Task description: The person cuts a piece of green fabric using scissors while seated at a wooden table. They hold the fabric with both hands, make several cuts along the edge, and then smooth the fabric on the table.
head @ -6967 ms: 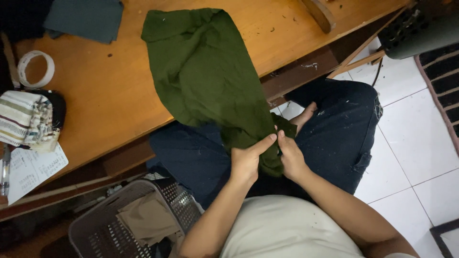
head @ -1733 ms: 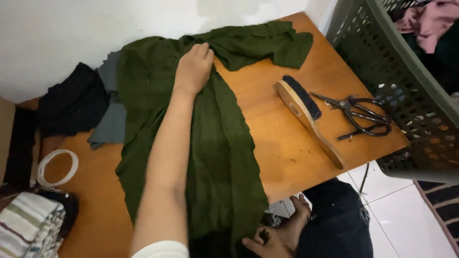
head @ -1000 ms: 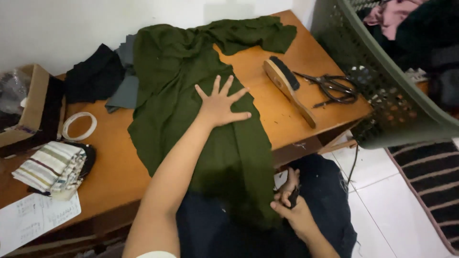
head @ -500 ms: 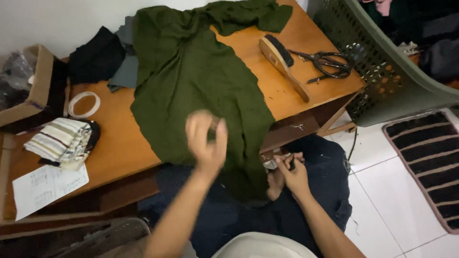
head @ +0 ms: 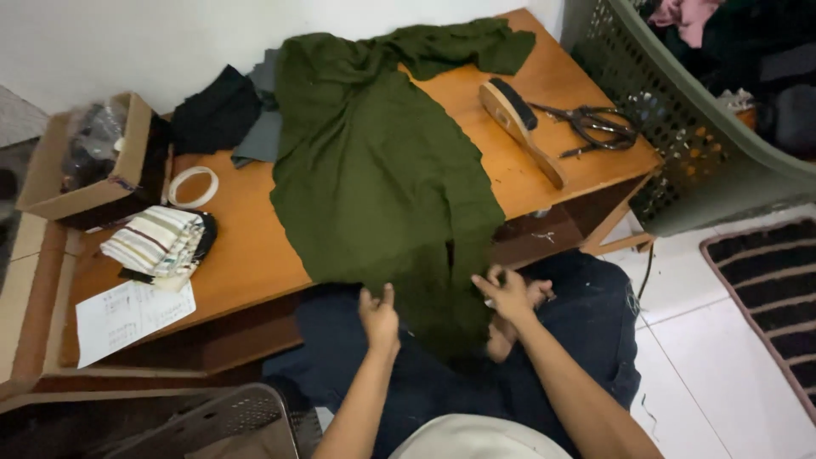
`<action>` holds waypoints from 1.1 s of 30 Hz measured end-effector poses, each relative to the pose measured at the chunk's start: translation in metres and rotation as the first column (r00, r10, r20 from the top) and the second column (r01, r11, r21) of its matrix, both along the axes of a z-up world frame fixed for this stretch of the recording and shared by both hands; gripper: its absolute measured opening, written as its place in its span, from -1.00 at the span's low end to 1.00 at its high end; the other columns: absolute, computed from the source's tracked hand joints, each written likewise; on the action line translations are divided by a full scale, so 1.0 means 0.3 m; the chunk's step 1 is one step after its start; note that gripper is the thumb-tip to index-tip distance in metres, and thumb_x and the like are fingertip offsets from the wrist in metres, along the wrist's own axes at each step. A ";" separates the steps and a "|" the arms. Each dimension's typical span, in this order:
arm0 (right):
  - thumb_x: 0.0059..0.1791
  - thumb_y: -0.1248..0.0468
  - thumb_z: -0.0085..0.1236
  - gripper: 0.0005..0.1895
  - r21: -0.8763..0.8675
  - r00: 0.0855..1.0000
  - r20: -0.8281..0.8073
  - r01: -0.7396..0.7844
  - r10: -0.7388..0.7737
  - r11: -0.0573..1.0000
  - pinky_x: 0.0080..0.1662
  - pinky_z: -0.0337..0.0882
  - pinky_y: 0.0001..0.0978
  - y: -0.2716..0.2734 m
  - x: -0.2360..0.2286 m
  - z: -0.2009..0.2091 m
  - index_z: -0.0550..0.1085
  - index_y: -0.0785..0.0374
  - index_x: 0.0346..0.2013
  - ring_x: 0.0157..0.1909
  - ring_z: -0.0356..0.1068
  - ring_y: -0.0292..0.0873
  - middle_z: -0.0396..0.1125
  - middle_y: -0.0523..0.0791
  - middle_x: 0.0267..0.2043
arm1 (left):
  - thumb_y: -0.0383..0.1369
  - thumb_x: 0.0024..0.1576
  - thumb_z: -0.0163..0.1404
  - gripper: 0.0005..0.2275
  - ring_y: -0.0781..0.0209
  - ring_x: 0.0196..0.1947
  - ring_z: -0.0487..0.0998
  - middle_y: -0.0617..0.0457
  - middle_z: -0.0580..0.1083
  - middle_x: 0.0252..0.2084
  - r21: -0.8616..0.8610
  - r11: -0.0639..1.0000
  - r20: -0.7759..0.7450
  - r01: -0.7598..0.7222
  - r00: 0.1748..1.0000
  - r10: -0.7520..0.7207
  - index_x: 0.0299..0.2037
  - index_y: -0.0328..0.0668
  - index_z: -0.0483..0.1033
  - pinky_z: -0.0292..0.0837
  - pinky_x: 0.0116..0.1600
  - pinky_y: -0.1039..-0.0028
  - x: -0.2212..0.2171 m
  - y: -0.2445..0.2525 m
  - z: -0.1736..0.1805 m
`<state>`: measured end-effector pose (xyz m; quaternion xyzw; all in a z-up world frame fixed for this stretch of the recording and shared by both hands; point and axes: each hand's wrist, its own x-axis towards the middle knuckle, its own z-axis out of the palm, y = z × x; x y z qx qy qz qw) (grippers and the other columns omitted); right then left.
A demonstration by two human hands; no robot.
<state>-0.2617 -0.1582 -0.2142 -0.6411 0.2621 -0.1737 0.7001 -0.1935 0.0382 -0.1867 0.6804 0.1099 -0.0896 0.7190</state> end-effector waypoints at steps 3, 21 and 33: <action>-0.27 0.33 0.22 -0.60 -0.083 0.988 0.054 0.148 -0.144 0.986 -0.56 0.06 -0.57 -0.002 -0.099 0.065 0.12 0.16 -0.76 -0.64 0.03 -0.34 0.01 -0.24 -0.77 | -0.42 0.03 -0.10 -0.63 0.16 -0.14 0.22 -0.05 0.21 -0.15 0.024 0.991 0.052 -0.134 0.990 0.132 0.05 -0.31 0.19 0.11 -0.03 0.33 -0.021 0.039 0.065; -0.21 0.49 -0.01 -0.64 0.124 0.968 0.218 0.102 -0.127 0.987 -0.30 0.13 -0.57 -0.025 -0.504 0.319 0.06 0.15 -0.74 -0.42 0.11 -0.27 0.17 -0.10 -0.44 | -0.49 0.04 -0.15 -0.83 0.31 -0.41 0.37 -0.06 0.42 -0.31 -0.200 0.980 0.194 0.015 0.981 0.025 -0.20 -0.45 0.34 0.24 -0.28 0.64 -0.146 0.421 0.315; -0.27 0.54 0.04 -0.62 -0.013 0.989 0.123 -0.085 0.086 0.996 -0.40 0.10 -0.57 0.034 -0.470 0.301 0.08 0.17 -0.79 -0.59 0.03 -0.31 0.05 -0.19 -0.69 | -0.47 -0.18 -0.09 -0.59 -0.04 0.04 0.20 -0.13 0.20 0.01 0.508 0.787 0.841 -0.349 0.396 -0.367 -0.06 -0.31 0.27 0.03 0.13 0.27 -0.065 0.146 0.568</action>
